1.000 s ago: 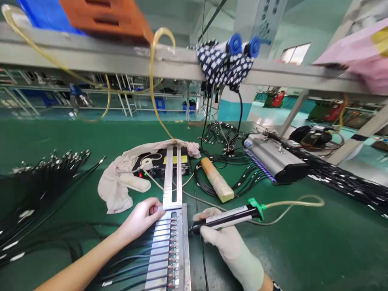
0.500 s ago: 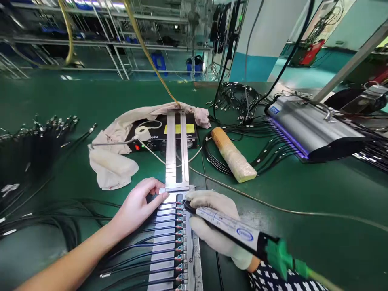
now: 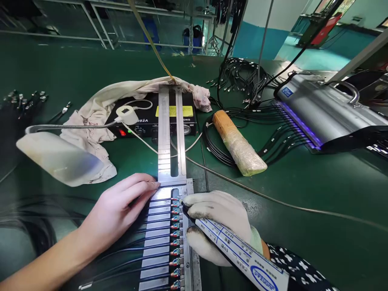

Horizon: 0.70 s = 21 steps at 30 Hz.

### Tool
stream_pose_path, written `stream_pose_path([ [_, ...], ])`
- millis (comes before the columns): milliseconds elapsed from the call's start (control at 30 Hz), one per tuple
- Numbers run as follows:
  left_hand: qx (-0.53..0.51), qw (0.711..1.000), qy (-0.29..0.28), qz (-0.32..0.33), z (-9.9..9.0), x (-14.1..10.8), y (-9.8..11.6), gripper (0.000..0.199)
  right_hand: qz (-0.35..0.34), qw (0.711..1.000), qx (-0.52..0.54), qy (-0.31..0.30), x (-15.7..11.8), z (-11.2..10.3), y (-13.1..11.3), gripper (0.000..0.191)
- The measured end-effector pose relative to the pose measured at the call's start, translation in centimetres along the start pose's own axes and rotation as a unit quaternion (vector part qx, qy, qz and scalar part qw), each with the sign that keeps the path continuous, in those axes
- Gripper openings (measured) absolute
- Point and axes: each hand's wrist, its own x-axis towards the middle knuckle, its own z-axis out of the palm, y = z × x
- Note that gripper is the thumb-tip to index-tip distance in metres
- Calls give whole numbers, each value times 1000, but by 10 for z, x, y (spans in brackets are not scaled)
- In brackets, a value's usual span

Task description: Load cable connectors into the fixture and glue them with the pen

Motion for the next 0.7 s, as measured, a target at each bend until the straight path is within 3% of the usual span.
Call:
stream_pose_path([
  [133, 196, 977, -60, 59, -11, -4, 13, 35, 4, 1000, -10, -6, 1, 1, 0, 21],
  [233, 282, 953, -81, 77, -14, -9, 20, 42, 6, 1000, -11, -1, 2, 1, -1, 20],
  [433, 295, 948, -95, 74, -12, -16, 17, 48, 6, 1000, -8, -5, 4, 2, 0, 22],
  [700, 306, 942, -120, 72, -16, -18, 21, 78, 8, 1000, -13, 4, 6, 2, 0, 21],
])
